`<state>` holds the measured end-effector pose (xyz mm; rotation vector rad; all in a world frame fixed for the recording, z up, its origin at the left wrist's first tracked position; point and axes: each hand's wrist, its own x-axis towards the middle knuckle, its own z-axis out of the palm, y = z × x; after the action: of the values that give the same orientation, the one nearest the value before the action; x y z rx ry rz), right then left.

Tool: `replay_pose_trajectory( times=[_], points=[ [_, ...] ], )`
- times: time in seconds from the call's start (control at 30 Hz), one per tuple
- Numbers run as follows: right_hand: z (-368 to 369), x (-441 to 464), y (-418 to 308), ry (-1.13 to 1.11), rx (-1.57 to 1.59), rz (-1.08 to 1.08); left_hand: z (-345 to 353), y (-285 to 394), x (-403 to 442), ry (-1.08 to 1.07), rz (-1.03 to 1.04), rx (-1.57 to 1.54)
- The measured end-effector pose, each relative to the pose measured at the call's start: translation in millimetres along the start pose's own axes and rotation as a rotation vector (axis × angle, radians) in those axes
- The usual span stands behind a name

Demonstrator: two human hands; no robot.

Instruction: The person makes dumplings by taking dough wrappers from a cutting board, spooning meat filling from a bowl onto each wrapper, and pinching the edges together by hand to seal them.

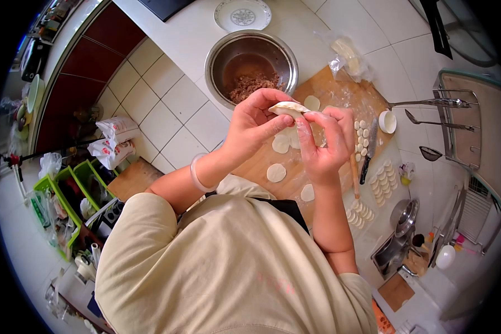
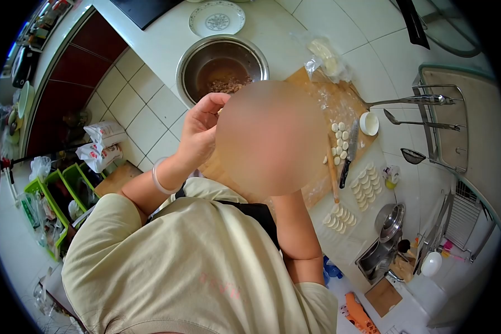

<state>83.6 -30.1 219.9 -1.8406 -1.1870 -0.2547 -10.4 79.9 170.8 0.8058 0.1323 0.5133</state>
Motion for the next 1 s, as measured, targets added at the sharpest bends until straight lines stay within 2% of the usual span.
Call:
replay_pose_trajectory(
  times=[0.1, 0.2, 0.3, 0.4, 0.6, 0.8, 1.0],
  points=[
    [0.7, -0.3, 5.4, 0.034, -0.005, -0.087, -1.3, -2.1, -0.4, -0.008, 0.002, 0.001],
    [-0.5, 3.4, 4.6, -0.024, -0.018, -0.075, -2.5, -2.4, -1.6, -0.009, -0.007, 0.008],
    [4.1, 3.5, 8.7, 0.055, 0.067, -0.150, -0.4, -3.6, -2.5, 0.006, -0.009, 0.004],
    [5.8, -0.2, 8.9, 0.068, 0.148, -0.030, 1.7, -5.9, -3.0, 0.021, -0.011, -0.002],
    [5.1, -3.1, 18.6, 0.068, -0.060, -0.250, 6.3, -8.1, -4.0, 0.024, -0.003, -0.028],
    [5.8, -2.9, 17.0, 0.071, -0.111, -0.303, 6.0, -10.1, -4.7, 0.000, 0.013, 0.000],
    [-0.6, 0.8, 5.0, -0.022, -0.086, -0.227, 9.9, -9.7, -5.6, 0.017, -0.024, -0.039]
  ],
)
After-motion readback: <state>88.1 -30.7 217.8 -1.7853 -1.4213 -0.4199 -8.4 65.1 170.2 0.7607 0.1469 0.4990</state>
